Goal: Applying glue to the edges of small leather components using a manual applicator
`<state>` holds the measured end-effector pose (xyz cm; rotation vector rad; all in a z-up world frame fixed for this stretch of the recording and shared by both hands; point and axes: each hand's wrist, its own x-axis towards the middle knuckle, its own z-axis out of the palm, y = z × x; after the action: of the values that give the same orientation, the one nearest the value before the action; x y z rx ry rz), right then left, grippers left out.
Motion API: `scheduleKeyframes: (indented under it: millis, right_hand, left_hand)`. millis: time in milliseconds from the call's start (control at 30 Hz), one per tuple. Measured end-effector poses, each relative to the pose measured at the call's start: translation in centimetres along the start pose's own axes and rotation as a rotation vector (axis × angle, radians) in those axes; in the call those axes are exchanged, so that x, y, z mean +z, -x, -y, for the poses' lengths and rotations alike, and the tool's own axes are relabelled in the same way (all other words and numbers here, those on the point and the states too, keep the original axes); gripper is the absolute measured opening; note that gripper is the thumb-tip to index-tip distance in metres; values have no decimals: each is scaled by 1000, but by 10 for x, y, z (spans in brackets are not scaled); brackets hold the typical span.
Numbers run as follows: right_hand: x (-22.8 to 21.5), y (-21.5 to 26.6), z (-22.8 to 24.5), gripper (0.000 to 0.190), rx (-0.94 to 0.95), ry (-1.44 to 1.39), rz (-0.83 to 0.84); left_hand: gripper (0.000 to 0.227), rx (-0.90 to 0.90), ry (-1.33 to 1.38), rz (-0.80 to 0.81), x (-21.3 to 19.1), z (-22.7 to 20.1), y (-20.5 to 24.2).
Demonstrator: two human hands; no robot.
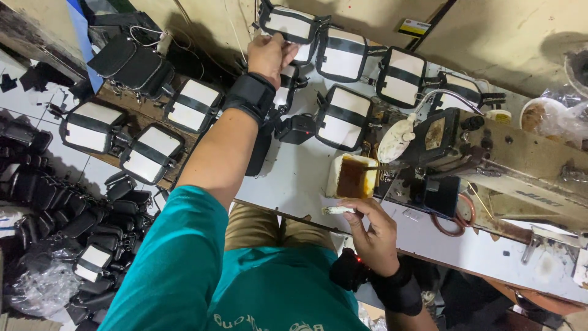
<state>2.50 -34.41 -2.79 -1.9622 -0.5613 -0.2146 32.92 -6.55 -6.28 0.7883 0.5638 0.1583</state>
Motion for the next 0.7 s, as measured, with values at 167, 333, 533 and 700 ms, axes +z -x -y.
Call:
scheduleKeyframes:
  millis: [167,333,533,700]
  right_hand:
    - [-2,-1,3,18,-12,17,3]
    - [-2,-1,-1,17,3,44,4]
    - [-2,-4,1,17,17,7,20]
    - [-1,-2,-5,16,-4,5,12]
  left_hand:
    - [32,48,94,64,-4,1,-21]
    - [20,167,174,92,-11,2,-40]
    - [21,98,130,99,-13,-4,-22]
    - [22,-58,-68,46,-6,-1,8]
